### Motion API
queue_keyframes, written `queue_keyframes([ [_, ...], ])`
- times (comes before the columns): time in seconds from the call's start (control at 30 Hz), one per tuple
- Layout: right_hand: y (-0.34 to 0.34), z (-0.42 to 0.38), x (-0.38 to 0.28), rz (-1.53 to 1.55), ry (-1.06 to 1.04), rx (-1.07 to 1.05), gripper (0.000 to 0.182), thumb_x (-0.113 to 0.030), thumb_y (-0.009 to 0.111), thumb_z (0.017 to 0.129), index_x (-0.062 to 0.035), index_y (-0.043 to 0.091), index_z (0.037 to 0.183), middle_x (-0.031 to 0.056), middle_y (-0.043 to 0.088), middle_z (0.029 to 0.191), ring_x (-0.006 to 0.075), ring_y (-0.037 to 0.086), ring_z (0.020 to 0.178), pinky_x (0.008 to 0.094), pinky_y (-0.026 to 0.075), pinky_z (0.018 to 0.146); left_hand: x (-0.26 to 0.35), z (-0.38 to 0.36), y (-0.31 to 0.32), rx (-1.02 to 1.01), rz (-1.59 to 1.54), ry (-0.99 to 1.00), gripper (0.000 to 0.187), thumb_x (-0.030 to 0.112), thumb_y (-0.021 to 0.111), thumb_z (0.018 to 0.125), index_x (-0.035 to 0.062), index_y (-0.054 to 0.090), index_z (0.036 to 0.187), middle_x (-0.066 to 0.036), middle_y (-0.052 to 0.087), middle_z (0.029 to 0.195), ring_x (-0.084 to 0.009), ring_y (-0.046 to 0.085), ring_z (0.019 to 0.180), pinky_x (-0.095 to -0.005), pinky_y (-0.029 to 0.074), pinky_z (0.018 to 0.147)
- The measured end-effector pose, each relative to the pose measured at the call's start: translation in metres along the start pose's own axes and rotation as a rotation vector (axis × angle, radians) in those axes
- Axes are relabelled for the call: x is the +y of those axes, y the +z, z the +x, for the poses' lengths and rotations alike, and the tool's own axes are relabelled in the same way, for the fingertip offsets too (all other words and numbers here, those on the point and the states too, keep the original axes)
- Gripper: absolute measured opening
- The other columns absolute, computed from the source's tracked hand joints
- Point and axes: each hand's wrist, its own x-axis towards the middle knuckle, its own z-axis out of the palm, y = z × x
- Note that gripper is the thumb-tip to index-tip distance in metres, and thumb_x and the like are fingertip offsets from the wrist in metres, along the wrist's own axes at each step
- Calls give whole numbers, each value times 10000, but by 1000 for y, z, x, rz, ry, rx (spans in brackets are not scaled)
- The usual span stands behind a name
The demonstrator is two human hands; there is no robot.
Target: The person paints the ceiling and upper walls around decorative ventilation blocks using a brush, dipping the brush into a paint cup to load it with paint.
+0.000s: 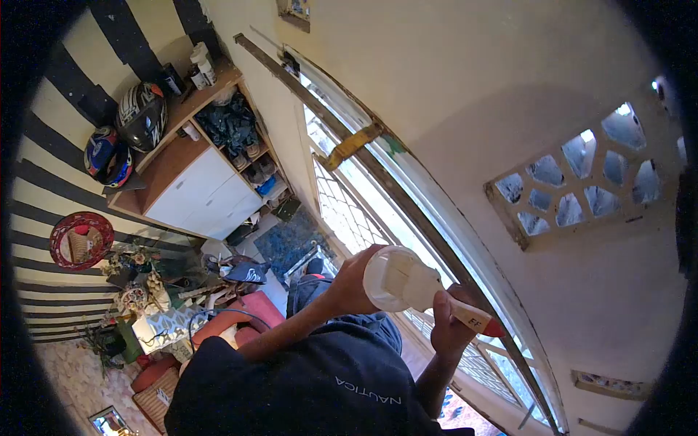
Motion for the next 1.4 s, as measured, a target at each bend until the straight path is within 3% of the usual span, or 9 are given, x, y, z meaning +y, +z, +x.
queue_keyframes([
  [0.1, 3, 5, -3, 112, 148, -26, 144, -120, 620, 807, -22, 541, 739, 7, 507, 639, 69, 450, 540, 208, 345, 503, 2, 7, -11, -11, 24, 16, 713, 213, 813, 550, 19, 454, 1134, -146, 552, 1028, -305, 583, 945, -370, 482, 797],
  [0.17, 9, 11, -9, 79, 84, 40, 184, -156, 628, 810, -32, 537, 710, -2, 492, 615, 65, 444, 532, 205, 336, 495, 7, 12, -19, -23, -53, -113, 699, 223, 819, 553, 21, 469, 1123, -150, 566, 1027, -307, 593, 937, -364, 490, 790],
  [0.6, 0, 68, -82, 6, -198, -92, 213, -171, 609, 776, -32, 499, 659, 1, 432, 578, 94, 373, 552, 251, 286, 531, 72, 81, -88, -292, -110, -45, 771, 307, 831, 561, 32, 450, 1172, -163, 584, 1061, -298, 603, 965, -393, 476, 865],
  [0.67, 7, 78, -99, -25, -215, -57, 208, -177, 611, 777, -28, 506, 677, 2, 440, 592, 89, 383, 564, 241, 290, 539, 81, 90, -102, -300, 68, -25, 798, 321, 837, 548, 28, 443, 1177, -166, 576, 1068, -307, 599, 966, -401, 470, 874],
  [0.77, 26, 96, -117, 15, -230, 7, 174, -159, 605, 788, -15, 521, 738, 2, 467, 644, 87, 418, 608, 222, 309, 553, 74, 104, -119, -137, 22, 190, 806, 341, 837, 544, 21, 445, 1172, -167, 571, 1073, -314, 594, 970, -394, 467, 880],
  [0.9, 58, 134, -137, -124, -388, -96, 171, -171, 593, 852, -45, 535, 752, -10, 502, 661, 63, 445, 597, 202, 338, 523, 56, 135, -143, -19, -46, 211, 801, 303, 850, 525, 18, 463, 1167, -153, 580, 1079, -262, 577, 1018, -369, 471, 875],
  [1.1, 112, 180, -155, -120, -163, -213, 224, -242, 603, 853, -46, 572, 747, 20, 547, 605, 76, 496, 532, 227, 391, 495, 12, 174, -166, 182, -34, 244, 722, 223, 851, 532, 30, 508, 1137, -106, 603, 1060, -198, 592, 979, -324, 486, 844],
  [1.37, 139, 189, -126, 15, -164, -224, 226, -225, 606, 850, -27, 572, 748, 9, 543, 587, 55, 491, 528, 226, 377, 467, -23, 182, -167, 201, -189, 228, 701, 225, 844, 565, 28, 502, 1145, -108, 598, 1075, -204, 585, 998, -329, 482, 853],
  [1.4, 138, 192, -128, -122, -229, -193, 229, -244, 616, 840, -30, 589, 765, 16, 558, 594, 73, 512, 528, 235, 397, 478, -27, 182, -166, 186, -157, 224, 718, 225, 844, 566, 23, 489, 1157, -110, 593, 1085, -206, 582, 1004, -330, 481, 855],
])
